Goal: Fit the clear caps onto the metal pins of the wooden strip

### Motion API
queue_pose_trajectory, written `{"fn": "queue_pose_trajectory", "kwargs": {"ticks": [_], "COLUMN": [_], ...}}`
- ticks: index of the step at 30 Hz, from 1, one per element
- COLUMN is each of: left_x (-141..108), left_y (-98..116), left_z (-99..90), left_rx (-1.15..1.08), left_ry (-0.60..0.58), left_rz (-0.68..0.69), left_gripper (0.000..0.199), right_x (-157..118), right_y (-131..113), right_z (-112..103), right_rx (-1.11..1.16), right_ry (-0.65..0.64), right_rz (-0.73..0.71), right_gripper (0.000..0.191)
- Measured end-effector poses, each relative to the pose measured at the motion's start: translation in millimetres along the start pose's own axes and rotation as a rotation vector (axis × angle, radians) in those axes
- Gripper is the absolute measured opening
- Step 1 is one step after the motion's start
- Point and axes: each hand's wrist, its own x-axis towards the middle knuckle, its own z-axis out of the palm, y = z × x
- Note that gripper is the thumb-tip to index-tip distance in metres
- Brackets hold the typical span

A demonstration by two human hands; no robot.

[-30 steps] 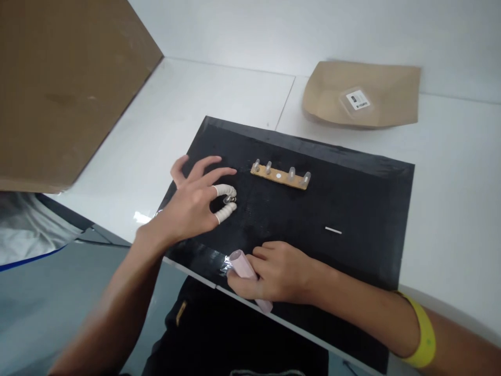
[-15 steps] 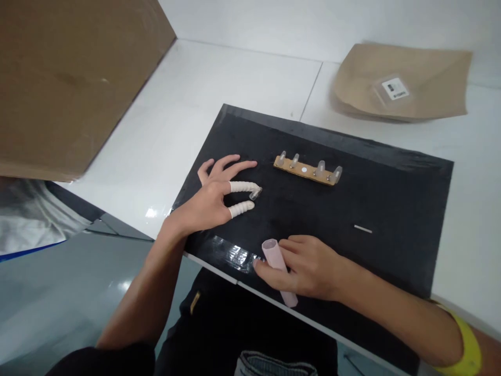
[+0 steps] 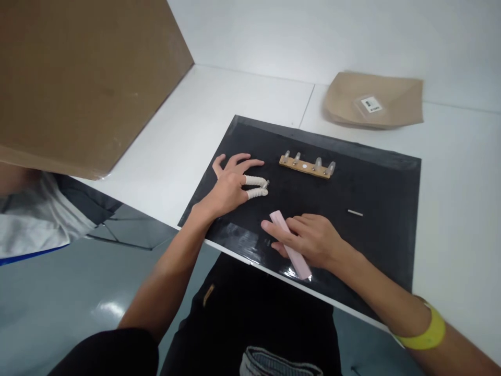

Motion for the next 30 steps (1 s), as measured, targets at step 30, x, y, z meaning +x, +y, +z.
{"fn": "queue_pose_trajectory", "kwargs": {"ticks": [30], "left_x": [-26.0], "left_y": [34.7], "left_z": [-12.7], "left_rx": [-0.057], "left_ry": [0.217], "left_rz": [0.043], "left_gripper": [0.006], "right_x": [-9.9], "right_y": [11.6], "right_z": [-26.3], "right_rx": [0.621], "right_ry": [0.301], "right_rz": [0.739], "right_gripper": [0.019]}}
